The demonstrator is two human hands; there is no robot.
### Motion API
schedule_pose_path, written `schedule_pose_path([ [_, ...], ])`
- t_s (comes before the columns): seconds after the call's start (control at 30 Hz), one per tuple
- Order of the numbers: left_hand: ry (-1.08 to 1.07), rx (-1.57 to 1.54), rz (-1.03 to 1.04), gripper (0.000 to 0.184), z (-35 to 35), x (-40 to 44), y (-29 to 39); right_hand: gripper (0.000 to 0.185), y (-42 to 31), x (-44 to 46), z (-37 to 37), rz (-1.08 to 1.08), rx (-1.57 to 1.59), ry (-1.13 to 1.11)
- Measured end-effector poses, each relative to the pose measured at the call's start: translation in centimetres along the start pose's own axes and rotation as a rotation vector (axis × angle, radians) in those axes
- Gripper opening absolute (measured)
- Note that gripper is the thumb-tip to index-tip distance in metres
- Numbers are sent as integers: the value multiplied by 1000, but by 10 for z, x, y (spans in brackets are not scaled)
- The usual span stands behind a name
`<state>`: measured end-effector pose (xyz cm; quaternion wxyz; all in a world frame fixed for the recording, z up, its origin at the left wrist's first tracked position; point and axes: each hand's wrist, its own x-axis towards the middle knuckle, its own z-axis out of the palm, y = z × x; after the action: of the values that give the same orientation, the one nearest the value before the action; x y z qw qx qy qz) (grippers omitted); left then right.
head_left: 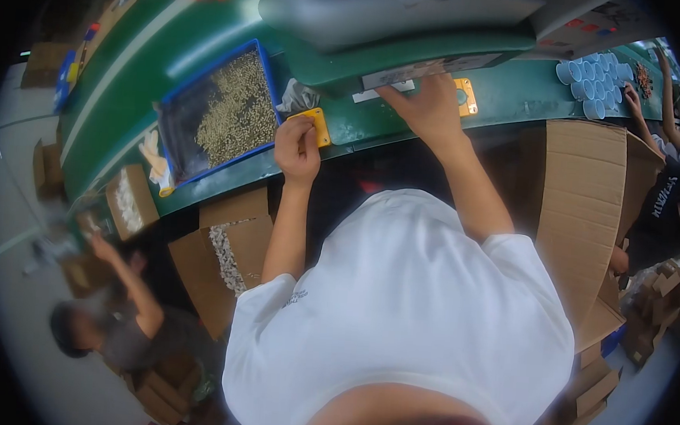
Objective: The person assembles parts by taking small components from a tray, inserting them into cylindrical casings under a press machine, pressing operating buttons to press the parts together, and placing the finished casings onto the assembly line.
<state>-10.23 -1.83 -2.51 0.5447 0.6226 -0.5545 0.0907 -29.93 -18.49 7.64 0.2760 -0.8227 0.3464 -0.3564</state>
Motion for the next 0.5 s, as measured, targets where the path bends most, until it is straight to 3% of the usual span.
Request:
schedule_pose_path([
  [0.13, -1, 3, -14, 5, 0, -1, 0, 50, -6, 6, -7, -77, -149, -55],
  [0.23, -1, 7, -47, 6, -3, -4, 3, 45, -4, 1, -19, -209, -195, 54],
  [0.33, 30, 104, 40, 12, -8, -6, 6, 39, 47, -33, -30, -144, -117, 258],
  [0.43, -13, 131, 41, 12, -14, -4, 10, 30, 88, -66, -34, -25, -246, 187],
  [0.5, -40, 142, 30, 12, -17, -2, 13, 25, 101, -76, -30, -65, -108, 244],
])
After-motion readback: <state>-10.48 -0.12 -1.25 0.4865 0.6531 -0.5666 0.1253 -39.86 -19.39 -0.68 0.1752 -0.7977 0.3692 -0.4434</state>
